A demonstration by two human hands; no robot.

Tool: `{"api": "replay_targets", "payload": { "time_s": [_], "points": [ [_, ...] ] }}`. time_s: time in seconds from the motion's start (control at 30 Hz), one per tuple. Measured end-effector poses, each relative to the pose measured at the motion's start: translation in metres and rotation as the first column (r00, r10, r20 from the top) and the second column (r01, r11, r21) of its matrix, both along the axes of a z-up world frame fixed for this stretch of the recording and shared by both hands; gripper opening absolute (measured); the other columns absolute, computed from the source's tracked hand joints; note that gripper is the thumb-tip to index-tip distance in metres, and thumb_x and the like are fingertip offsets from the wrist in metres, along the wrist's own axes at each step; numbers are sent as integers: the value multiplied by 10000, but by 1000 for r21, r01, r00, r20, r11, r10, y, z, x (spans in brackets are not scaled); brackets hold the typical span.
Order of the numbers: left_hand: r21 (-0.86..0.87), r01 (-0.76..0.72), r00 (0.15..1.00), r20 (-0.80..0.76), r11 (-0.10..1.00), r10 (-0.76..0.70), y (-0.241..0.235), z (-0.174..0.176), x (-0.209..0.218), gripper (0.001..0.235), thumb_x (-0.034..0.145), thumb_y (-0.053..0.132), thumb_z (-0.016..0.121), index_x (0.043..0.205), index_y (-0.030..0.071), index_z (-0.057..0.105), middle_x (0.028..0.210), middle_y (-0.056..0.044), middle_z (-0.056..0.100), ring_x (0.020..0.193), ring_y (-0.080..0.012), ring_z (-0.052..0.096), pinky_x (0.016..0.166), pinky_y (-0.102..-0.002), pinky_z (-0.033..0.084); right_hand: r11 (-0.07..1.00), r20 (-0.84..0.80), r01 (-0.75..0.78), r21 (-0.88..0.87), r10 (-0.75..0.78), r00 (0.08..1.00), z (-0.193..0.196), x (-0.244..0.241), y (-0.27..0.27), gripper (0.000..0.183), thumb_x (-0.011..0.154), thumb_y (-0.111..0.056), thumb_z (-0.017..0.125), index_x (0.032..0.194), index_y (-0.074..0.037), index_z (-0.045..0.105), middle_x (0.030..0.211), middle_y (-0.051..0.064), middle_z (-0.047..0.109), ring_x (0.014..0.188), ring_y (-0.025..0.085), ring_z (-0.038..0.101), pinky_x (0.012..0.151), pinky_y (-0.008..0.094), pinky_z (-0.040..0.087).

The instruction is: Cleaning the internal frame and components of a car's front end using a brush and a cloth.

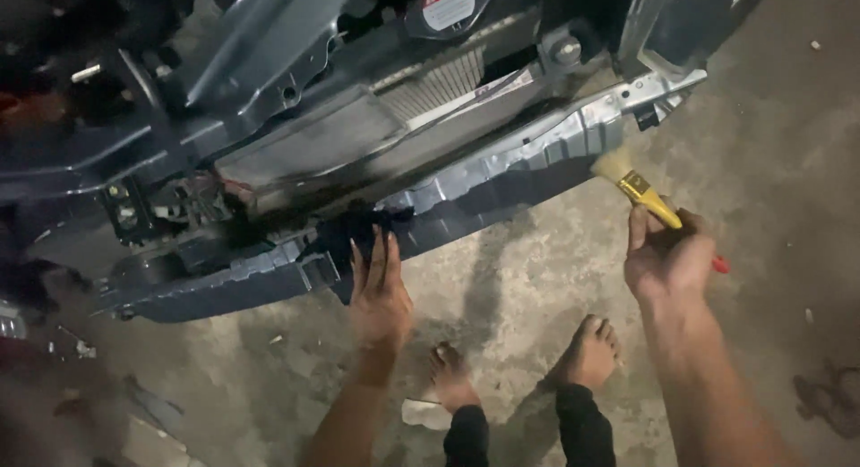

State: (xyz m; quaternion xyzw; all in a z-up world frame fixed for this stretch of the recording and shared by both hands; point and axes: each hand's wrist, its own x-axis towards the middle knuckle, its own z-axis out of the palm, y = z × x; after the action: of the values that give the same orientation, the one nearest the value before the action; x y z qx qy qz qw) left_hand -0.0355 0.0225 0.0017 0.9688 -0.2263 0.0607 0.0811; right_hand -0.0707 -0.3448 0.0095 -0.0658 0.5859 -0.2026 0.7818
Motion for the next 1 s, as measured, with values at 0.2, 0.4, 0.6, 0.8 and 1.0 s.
{"api": "replay_targets", "payload": {
  "time_s": [0.2,0.4,0.6,0.8,1.0],
  "points": [
    [-18,-47,999,-28,999,47,-7,8,3,560,1023,16,503,1572,69,407,1659,-100,373,1510,-501,347,1202,-536,402,991,24,-68,-119,71,997,-40,-12,-45,173,1020,-164,514,1061,-34,621,973,105,707,771,143,713,764,194,665],
    [79,8,996,86,997,-15,-4,-2,12,556,969,49,528,1522,74,476,1549,-155,520,1407,-435,481,1108,-535,471,763,-182,-646,-22,632,753,45,18,57,276,1040,-355,471,844,-180,553,597,-124,289,436,45,239,420,148,252],
    [-8,-60,994,91,998,61,-8,6,15,570,962,42,556,1525,116,504,1515,-137,561,1356,-462,524,1033,-563,498,954,8,-300,6,300,954,-73,0,102,226,1075,-267,465,1092,-61,554,902,3,576,732,91,652,664,205,601],
    [-101,-98,995,2,990,99,-7,23,9,707,791,81,596,1496,114,554,1536,-109,540,1410,-477,457,1134,-533,423,924,68,-365,113,360,931,-117,-5,159,260,1003,-167,563,1144,42,629,993,119,616,872,241,745,813,356,668],
    [3,-6,999,-50,1000,6,16,22,12,894,694,119,651,1568,155,463,1611,-69,452,1441,-452,423,1159,-495,413,872,-6,-475,115,479,878,-74,9,245,258,979,-102,577,1106,108,657,950,246,650,812,352,724,831,516,641]
  ]
}}
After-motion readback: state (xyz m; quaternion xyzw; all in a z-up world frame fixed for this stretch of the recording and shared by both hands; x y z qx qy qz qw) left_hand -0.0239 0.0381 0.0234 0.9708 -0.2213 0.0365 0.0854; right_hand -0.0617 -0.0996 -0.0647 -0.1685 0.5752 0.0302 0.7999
